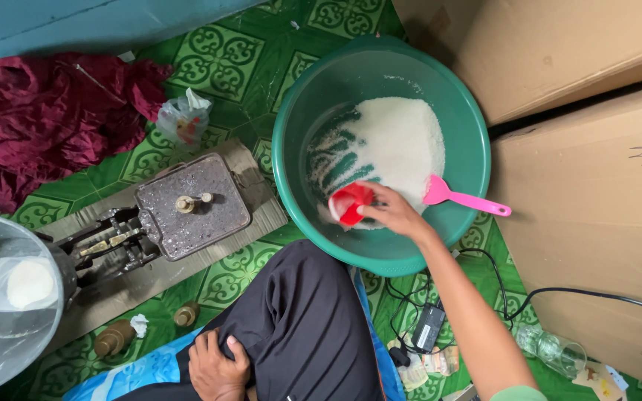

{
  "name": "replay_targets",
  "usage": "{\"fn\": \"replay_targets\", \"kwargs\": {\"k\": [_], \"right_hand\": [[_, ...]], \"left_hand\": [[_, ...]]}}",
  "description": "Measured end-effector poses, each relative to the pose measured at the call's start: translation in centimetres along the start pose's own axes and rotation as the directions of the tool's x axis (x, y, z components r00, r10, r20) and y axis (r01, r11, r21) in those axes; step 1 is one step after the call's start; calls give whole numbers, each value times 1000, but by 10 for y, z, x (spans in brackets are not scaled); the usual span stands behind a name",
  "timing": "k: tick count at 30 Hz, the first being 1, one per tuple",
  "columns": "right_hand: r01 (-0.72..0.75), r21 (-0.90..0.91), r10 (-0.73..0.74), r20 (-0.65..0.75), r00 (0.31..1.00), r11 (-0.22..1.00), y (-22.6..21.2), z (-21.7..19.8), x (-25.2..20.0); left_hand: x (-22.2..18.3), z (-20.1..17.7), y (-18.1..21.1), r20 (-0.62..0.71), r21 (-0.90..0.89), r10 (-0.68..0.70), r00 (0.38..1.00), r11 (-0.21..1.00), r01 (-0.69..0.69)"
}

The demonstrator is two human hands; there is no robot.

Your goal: Scooping white powder from a basin into a funnel using a cup and spatula

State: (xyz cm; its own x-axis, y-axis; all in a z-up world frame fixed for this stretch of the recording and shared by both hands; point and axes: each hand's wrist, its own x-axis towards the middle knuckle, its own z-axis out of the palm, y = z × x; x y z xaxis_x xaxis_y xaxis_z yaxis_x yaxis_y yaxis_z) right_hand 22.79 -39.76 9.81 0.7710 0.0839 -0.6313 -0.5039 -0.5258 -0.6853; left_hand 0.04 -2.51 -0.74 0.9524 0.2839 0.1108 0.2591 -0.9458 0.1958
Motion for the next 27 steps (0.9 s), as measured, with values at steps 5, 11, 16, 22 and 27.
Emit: {"fn": "replay_targets", "kwargs": {"k": [5, 11, 16, 22, 27], "right_hand": [[0, 99, 13, -135, 991, 995, 8, -9, -13], [13, 58, 1, -244, 970, 998, 12, -20, -28], [49, 16, -42, -295, 955, 999, 13, -27, -36], [131, -38, -136, -347, 928, 991, 8, -31, -46], [151, -68, -165, -346, 924, 986, -3, -32, -52]], "left_hand": [[-1, 1, -1, 8, -11, -16, 1000, 1000, 16], [-2, 2, -2, -5, -26, -11, 1000, 1000, 11], [-2, 2, -2, -12, -13, -10, 1000, 1000, 10], [0, -1, -2, -34, -23, 1, 999, 1000, -2], [0, 0, -4, -35, -24, -3, 999, 1000, 2]]}}
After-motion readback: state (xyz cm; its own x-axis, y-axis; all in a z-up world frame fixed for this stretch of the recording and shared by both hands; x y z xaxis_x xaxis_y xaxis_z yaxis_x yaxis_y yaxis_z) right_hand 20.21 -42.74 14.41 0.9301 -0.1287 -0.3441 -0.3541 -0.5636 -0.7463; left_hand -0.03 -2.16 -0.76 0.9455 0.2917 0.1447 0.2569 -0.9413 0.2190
